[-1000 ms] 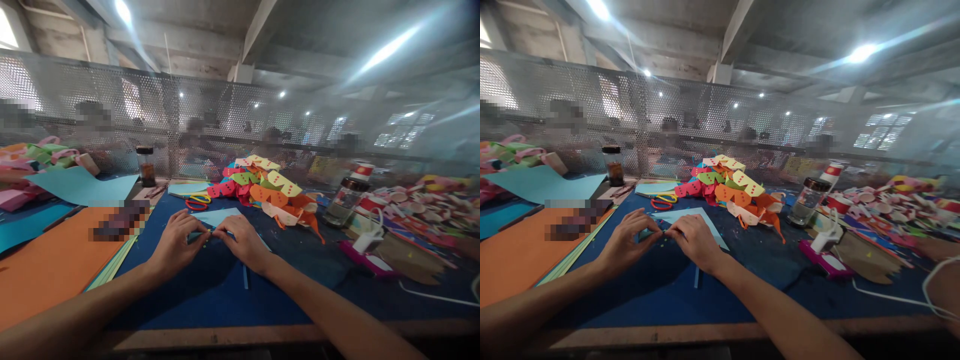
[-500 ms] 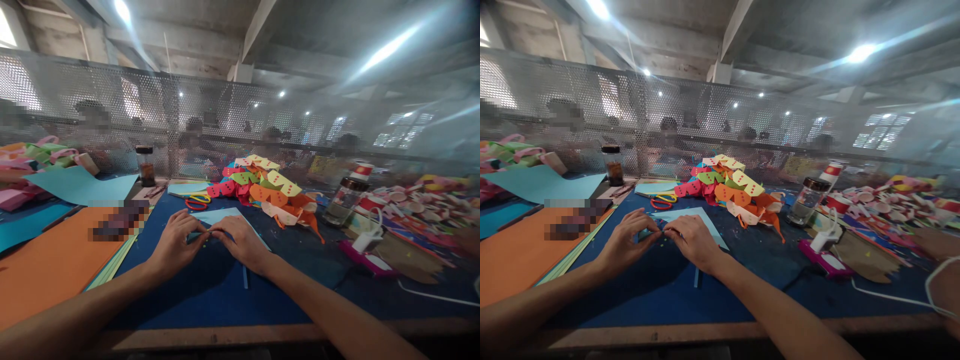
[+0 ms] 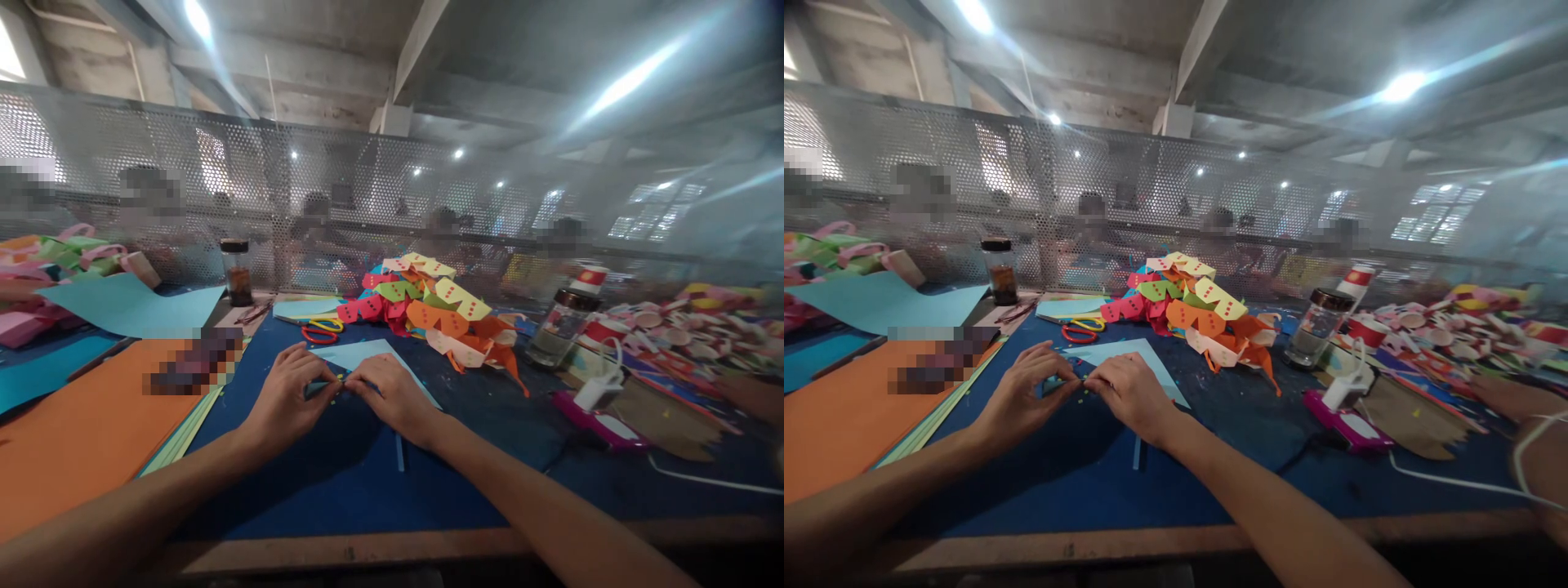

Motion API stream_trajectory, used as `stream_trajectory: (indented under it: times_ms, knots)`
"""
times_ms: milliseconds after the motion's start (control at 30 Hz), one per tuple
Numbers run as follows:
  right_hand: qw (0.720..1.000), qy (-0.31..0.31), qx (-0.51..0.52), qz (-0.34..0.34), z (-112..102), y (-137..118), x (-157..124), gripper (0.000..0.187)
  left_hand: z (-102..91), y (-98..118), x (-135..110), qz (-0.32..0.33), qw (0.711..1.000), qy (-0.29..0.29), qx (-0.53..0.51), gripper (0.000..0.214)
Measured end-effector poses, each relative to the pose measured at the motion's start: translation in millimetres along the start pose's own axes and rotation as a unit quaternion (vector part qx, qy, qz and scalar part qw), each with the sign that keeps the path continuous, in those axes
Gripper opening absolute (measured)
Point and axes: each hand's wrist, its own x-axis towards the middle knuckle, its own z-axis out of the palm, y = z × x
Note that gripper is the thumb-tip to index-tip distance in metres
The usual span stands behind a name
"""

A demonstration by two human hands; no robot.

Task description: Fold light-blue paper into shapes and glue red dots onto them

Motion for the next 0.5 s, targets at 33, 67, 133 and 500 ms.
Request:
stream_trajectory:
  times_ms: [33, 67, 133, 500]
  knots:
    - [1.0, -0.001, -0.004, 0.001, 0.0, 0.0, -0.1, 0.043, -0.1, 0.3, 0.0, 0.0, 1.0, 0.0, 0.0, 0.014]
    - [1.0, -0.001, -0.008, 0.001, 0.1, -0.1, -0.3, 0.044, -0.2, 0.6, 0.0, 0.001, 1.0, 0.001, -0.001, 0.014]
    - [1.0, -0.001, -0.014, 0.002, 0.1, -0.2, -0.6, 0.045, -0.3, 1.0, 0.0, 0.005, 1.0, 0.003, -0.002, 0.014]
    - [1.0, -0.016, -0.025, 0.002, -3.0, -0.1, -1.0, 0.047, -0.1, -0.2, -0.5, 0.01, 1.0, 0.01, -0.004, 0.012]
